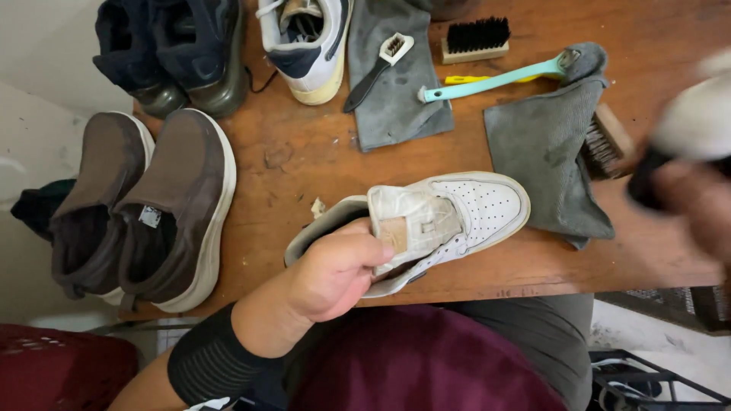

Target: The person cleans a white sneaker using a cloth, multiple brushes, and a cleaning solution. They wipe the upper and tongue, scrub with different brushes, apply liquid cleaner, and continue scrubbing and wiping the shoe throughout the clip.

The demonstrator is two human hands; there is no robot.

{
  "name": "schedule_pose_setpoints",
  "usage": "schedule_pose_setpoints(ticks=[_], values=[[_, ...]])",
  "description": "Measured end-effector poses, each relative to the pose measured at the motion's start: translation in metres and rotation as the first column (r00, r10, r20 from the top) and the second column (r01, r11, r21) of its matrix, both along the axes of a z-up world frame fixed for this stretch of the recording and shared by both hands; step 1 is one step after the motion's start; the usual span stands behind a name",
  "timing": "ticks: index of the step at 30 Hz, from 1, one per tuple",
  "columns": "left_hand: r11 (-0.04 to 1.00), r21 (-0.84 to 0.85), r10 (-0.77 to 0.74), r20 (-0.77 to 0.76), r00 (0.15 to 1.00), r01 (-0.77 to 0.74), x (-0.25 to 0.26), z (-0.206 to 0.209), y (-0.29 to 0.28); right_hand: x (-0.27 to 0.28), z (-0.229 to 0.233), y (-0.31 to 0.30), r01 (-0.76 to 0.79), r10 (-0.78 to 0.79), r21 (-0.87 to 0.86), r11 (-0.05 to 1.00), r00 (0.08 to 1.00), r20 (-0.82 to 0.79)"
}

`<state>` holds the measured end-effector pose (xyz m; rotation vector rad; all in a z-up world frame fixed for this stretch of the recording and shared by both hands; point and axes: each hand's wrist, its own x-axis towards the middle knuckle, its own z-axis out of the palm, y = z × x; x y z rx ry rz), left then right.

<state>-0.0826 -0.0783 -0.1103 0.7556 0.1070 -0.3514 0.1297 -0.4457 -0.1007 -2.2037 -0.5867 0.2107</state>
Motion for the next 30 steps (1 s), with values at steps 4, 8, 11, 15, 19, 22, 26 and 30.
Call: schedule_pose_setpoints(ticks=[4, 8, 11, 15, 19, 22, 26, 30], values=[[0.996, 0.034, -0.077, -0.054, 0.996, 0.079, -0.001, -0.001, 0.008, -0.065, 0.030, 0.080, -0.475, 0.416, 0.041, 0.879, 0.808, 0.418], [0.997, -0.029, -0.072, 0.051, 0.996, 0.074, -0.002, 0.000, 0.006, -0.089, 0.056, 0.134, -0.690, 0.661, -0.075, 0.720, 0.648, 0.379], [0.995, 0.019, -0.102, 0.069, 0.992, 0.101, -0.001, 0.000, 0.006, -0.093, 0.050, 0.146, -0.692, 0.680, -0.158, 0.705, 0.596, 0.427], [0.992, 0.065, -0.110, 0.057, 0.992, 0.107, 0.001, 0.004, 0.005, -0.094, 0.047, 0.150, -0.657, 0.689, -0.270, 0.704, 0.538, 0.486], [0.971, 0.177, -0.156, -0.033, 0.987, 0.160, 0.005, 0.024, 0.004, -0.094, 0.042, 0.153, -0.589, 0.713, -0.418, 0.691, 0.460, 0.530], [0.965, 0.200, -0.169, -0.008, 0.986, 0.167, 0.006, 0.019, 0.002, -0.095, 0.043, 0.156, -0.588, 0.737, -0.455, 0.669, 0.447, 0.507], [0.971, 0.177, -0.161, -0.006, 0.987, 0.160, 0.005, 0.016, 0.003, -0.096, 0.040, 0.157, -0.566, 0.724, -0.457, 0.686, 0.466, 0.509], [0.975, 0.152, -0.154, -0.068, 0.986, 0.163, 0.004, 0.012, 0.004, -0.095, 0.037, 0.156, -0.606, 0.715, -0.394, 0.692, 0.500, 0.488]])
